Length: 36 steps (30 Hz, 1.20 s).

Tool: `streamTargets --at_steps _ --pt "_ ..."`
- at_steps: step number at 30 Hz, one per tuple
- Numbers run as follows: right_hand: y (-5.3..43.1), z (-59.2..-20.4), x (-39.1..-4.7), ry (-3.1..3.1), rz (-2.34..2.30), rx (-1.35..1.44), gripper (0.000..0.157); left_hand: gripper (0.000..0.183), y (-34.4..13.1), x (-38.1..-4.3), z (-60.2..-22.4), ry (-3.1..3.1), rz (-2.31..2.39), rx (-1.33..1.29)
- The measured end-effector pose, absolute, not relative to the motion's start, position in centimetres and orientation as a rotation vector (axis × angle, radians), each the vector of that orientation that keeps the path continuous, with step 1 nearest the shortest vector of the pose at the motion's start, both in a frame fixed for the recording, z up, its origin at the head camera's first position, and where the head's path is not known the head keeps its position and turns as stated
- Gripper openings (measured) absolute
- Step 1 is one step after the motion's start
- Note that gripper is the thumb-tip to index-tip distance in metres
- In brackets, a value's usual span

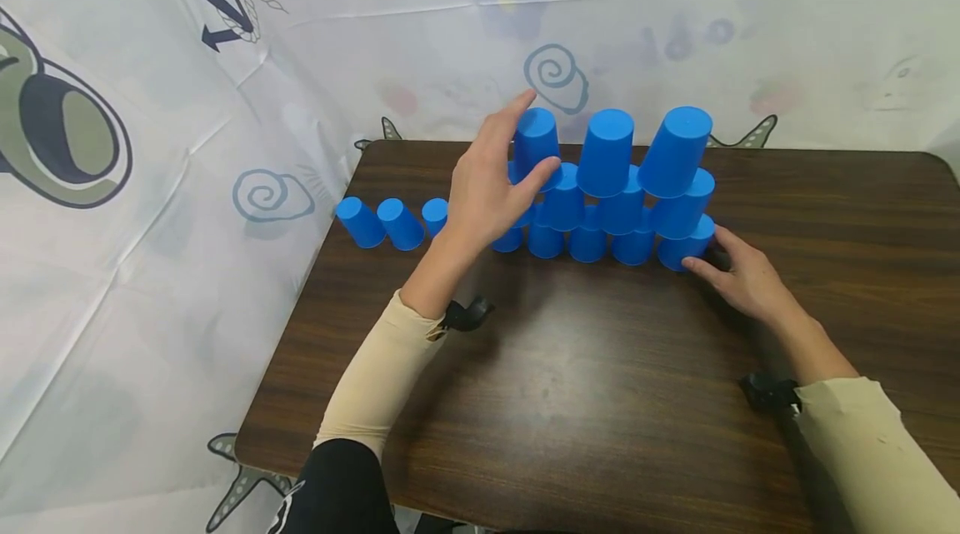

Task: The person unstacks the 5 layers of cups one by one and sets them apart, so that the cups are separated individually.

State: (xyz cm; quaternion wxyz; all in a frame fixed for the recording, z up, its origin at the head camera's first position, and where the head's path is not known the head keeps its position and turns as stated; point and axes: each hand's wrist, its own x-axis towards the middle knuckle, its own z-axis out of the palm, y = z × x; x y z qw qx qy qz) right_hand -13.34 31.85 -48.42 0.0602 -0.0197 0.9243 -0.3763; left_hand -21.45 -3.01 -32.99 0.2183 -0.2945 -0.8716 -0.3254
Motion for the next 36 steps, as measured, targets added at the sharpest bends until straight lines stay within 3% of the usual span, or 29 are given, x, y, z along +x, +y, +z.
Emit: streamTargets --at_steps 16,24,30,36 --pt "32.0 -48.6 -13.4 2.784 -1.149 -0.072 0.082 0.063 -4.7 -21.5 -32.9 -2.223 -0.982 -0.782" --pt "32.1 -48.5 -13.4 2.795 -1.152 -0.075 0.082 0.057 -9.7 -20.4 -32.4 -2.120 -1.145 -0.623" --pt "32.1 -48.4 -13.4 2.791 -1.148 -0.075 0.082 0.058 -13.5 -17.0 -31.7 -2.162 -1.217 -0.408" --pt "32.0 -48.4 -13.5 2.795 -1.156 -0.076 0.081 0.065 -20.3 -17.0 -36.3 -2.277 -1.132 -0.110"
